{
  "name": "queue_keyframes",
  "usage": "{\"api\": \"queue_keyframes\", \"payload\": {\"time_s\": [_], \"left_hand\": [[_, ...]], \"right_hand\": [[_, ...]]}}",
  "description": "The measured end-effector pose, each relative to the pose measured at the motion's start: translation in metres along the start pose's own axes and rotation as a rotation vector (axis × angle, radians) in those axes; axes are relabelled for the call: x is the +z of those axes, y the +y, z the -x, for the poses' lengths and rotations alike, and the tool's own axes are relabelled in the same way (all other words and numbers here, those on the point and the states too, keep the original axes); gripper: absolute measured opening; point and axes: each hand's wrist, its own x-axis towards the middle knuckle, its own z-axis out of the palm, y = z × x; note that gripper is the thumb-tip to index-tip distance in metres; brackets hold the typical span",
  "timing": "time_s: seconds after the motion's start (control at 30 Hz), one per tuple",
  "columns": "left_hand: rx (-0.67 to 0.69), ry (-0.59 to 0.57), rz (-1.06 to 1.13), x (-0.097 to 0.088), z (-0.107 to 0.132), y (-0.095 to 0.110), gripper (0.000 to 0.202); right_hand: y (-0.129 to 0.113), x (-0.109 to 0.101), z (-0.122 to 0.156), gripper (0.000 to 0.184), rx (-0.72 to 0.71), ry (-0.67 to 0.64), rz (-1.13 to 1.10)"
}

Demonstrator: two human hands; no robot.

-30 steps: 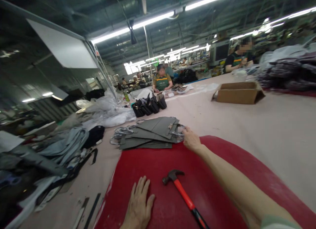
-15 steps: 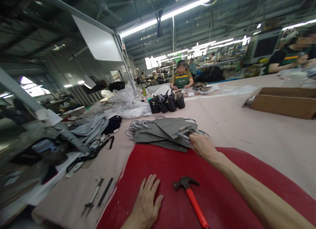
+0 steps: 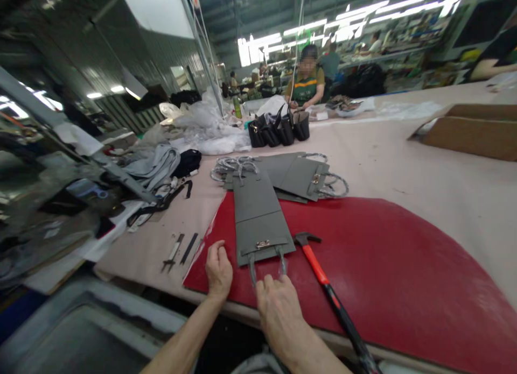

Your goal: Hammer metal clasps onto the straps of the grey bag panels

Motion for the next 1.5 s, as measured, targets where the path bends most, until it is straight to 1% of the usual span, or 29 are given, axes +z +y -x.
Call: {"api": "queue_keyframes", "payload": {"time_s": [0.07,0.13,0.2,0.27,0.43,0.53,0.63,0.7,0.73,0.8,0.83,0.9,1.0,1.07,1.17,1.27,1.33,1.4,1.5], "left_hand": [[0.033,-0.114,0.014,-0.017,0.008,-0.003,0.032],[0.125,-0.253,0.008,-0.028,0.017,-0.002,0.03],[0.23,-0.374,-0.029,-0.035,0.026,-0.001,0.029],[0.308,-0.459,-0.061,-0.039,0.031,0.001,0.029],[0.37,-0.551,-0.067,-0.044,0.029,0.007,0.035],[0.41,-0.61,-0.084,-0.045,0.024,0.01,0.037],[0.412,-0.655,-0.064,-0.044,0.017,0.011,0.038],[0.366,-0.656,0.027,-0.047,0.011,0.01,0.033],[0.324,-0.639,0.087,-0.049,0.007,0.008,0.03],[0.22,-0.579,0.181,-0.056,-0.001,0.001,0.026],[0.17,-0.541,0.194,-0.06,-0.007,-0.004,0.026],[0.078,-0.472,0.147,-0.07,-0.02,-0.016,0.024],[-0.02,-0.371,-0.078,-0.09,-0.047,-0.039,0.022],[-0.081,-0.335,-0.296,-0.106,-0.067,-0.053,0.023],[-0.185,-0.342,-0.532,-0.129,-0.096,-0.072,0.023],[-0.249,-0.344,-0.608,-0.147,-0.12,-0.089,0.02],[-0.281,-0.353,-0.634,-0.155,-0.13,-0.099,0.02],[-0.303,-0.371,-0.65,-0.159,-0.137,-0.107,0.02],[-0.331,-0.428,-0.664,-0.157,-0.143,-0.114,0.02]], "right_hand": [[-0.011,0.012,0.021,0.019,-0.002,-0.002,-0.029],[-0.02,0.022,0.036,0.023,-0.013,-0.021,-0.049],[-0.026,0.031,0.047,0.024,-0.029,-0.039,-0.06],[-0.031,0.039,0.054,0.025,-0.035,-0.037,-0.064],[-0.032,0.053,0.062,0.029,-0.035,0.033,-0.05],[-0.028,0.061,0.059,0.025,-0.084,0.117,-0.031],[-0.024,0.065,0.054,0.018,-0.131,0.174,-0.063],[-0.02,0.061,0.053,0.014,-0.118,0.187,-0.134],[-0.018,0.057,0.053,0.015,-0.097,0.196,-0.183],[-0.01,0.046,0.053,0.023,-0.032,0.241,-0.278],[-0.004,0.04,0.052,0.026,0.006,0.277,-0.303],[0.009,0.028,0.047,0.031,0.084,0.354,-0.29],[0.03,0.02,0.032,0.037,0.16,0.421,-0.208],[0.039,0.023,0.018,0.039,0.14,0.445,-0.176],[0.039,0.036,-0.004,0.042,0.059,0.448,-0.152],[0.03,0.051,-0.019,0.044,-0.017,0.429,-0.135],[0.026,0.059,-0.022,0.046,-0.045,0.432,-0.108],[0.025,0.065,-0.023,0.047,-0.061,0.445,-0.093],[0.029,0.07,-0.024,0.046,-0.083,0.461,-0.112]]}}
